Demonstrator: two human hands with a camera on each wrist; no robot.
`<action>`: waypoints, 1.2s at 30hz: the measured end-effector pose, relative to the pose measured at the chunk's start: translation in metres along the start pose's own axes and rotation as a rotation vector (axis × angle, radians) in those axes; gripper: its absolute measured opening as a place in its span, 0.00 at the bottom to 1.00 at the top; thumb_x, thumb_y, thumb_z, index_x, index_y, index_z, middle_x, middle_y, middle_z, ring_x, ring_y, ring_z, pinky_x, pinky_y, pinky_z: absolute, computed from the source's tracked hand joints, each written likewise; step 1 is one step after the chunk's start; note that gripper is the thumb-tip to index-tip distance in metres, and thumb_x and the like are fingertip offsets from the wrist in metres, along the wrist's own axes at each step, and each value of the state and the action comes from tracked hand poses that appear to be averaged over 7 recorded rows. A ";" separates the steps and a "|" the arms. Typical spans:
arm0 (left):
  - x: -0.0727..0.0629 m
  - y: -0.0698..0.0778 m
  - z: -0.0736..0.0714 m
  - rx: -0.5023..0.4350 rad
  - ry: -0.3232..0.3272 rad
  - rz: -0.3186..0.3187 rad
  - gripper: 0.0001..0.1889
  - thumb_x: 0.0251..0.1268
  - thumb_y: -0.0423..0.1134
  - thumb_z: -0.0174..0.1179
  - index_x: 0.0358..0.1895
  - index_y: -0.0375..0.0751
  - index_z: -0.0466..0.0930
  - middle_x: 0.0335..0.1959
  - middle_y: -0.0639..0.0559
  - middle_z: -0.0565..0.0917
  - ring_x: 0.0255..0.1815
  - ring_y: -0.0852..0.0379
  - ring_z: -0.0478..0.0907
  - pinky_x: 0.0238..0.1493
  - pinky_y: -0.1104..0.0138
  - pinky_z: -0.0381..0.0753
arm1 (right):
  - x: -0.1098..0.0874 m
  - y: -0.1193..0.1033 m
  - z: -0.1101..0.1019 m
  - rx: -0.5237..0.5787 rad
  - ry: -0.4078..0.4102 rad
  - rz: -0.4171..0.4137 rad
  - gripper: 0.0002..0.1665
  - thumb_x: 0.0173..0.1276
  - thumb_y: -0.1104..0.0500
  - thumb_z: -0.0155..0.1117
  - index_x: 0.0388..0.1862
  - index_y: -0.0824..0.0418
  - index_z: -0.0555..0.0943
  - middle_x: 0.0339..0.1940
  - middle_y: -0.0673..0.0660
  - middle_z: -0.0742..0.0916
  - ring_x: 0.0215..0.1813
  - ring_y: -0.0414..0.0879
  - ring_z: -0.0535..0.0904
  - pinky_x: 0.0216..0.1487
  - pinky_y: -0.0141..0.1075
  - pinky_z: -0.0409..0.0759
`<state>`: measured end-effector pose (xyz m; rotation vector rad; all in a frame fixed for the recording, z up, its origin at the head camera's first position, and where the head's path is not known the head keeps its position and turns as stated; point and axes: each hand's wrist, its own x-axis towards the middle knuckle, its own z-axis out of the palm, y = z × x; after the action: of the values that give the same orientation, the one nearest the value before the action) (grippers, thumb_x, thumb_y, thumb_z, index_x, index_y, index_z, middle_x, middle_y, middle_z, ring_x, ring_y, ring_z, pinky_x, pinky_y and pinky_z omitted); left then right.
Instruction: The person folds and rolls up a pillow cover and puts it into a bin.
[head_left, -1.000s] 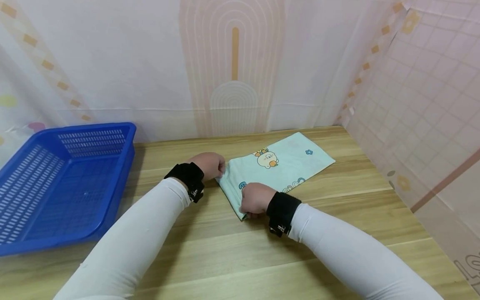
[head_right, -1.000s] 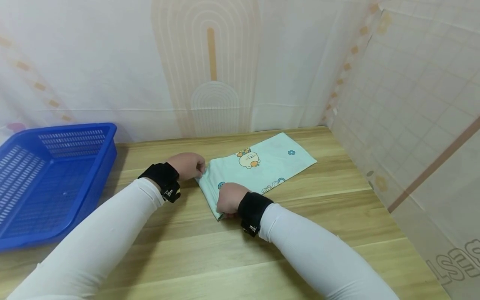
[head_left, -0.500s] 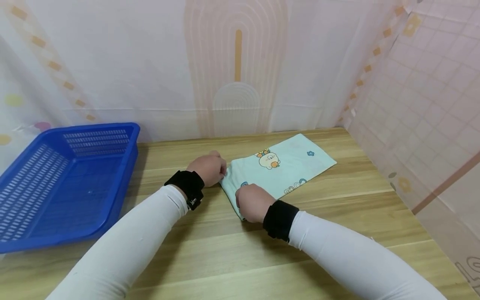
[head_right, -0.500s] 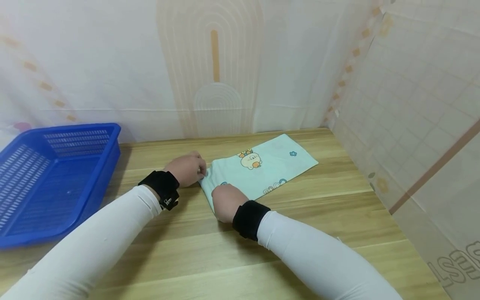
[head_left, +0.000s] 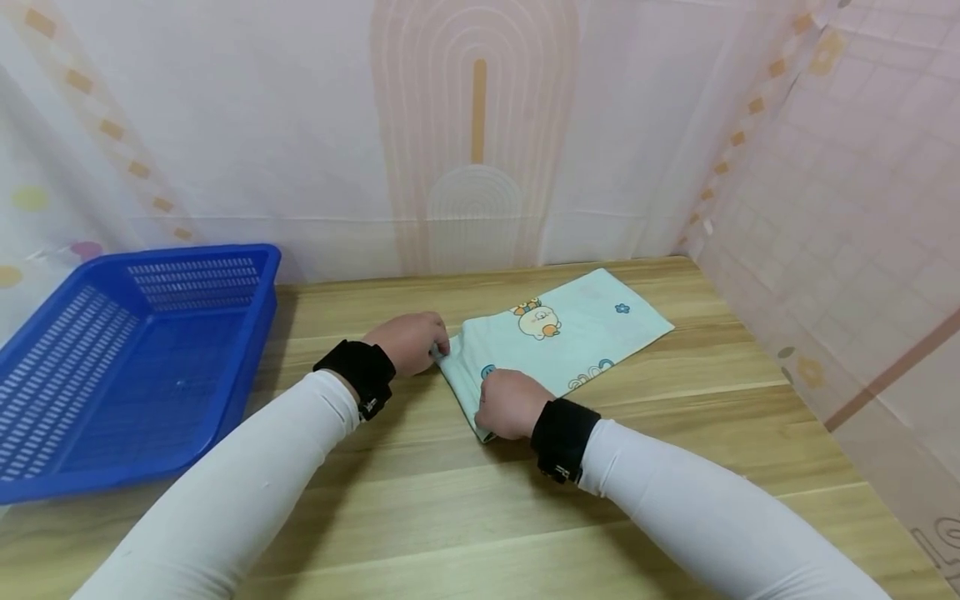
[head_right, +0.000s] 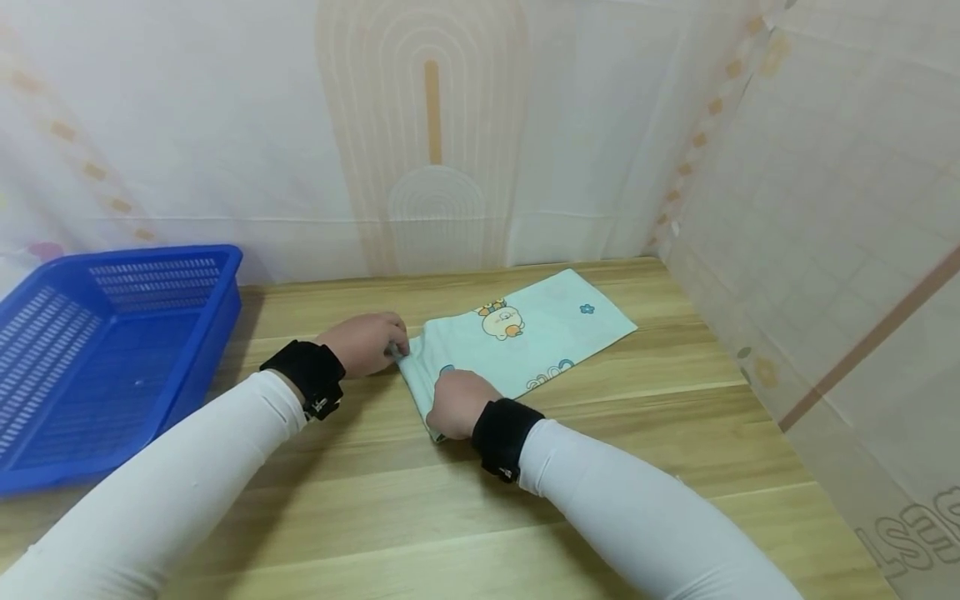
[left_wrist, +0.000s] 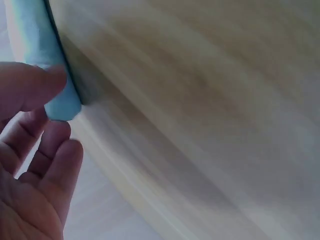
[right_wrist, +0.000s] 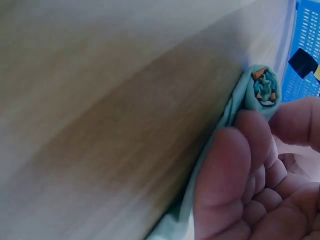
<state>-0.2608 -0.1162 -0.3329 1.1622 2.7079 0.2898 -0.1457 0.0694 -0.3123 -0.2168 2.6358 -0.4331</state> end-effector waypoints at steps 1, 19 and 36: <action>0.000 -0.001 0.000 -0.005 0.000 0.001 0.09 0.68 0.28 0.66 0.47 0.41 0.91 0.54 0.47 0.85 0.55 0.48 0.85 0.62 0.57 0.84 | 0.000 0.000 -0.001 -0.005 -0.002 -0.004 0.22 0.71 0.61 0.64 0.16 0.55 0.71 0.17 0.48 0.72 0.21 0.44 0.70 0.26 0.33 0.68; -0.001 -0.009 0.009 0.005 0.073 0.069 0.04 0.69 0.34 0.71 0.43 0.44 0.91 0.52 0.50 0.85 0.51 0.52 0.84 0.58 0.59 0.85 | -0.035 -0.024 0.028 -0.615 0.255 -0.269 0.09 0.69 0.58 0.70 0.28 0.56 0.83 0.25 0.51 0.84 0.28 0.43 0.82 0.23 0.35 0.83; -0.001 -0.014 0.011 -0.022 0.053 0.097 0.05 0.70 0.32 0.69 0.44 0.43 0.88 0.52 0.49 0.86 0.51 0.52 0.83 0.59 0.59 0.84 | -0.028 -0.011 0.019 -0.447 0.227 -0.216 0.08 0.71 0.61 0.66 0.30 0.58 0.79 0.21 0.50 0.81 0.24 0.40 0.76 0.24 0.34 0.77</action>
<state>-0.2672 -0.1251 -0.3470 1.2996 2.6905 0.3677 -0.1112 0.0605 -0.3127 -0.6314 2.9151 0.0802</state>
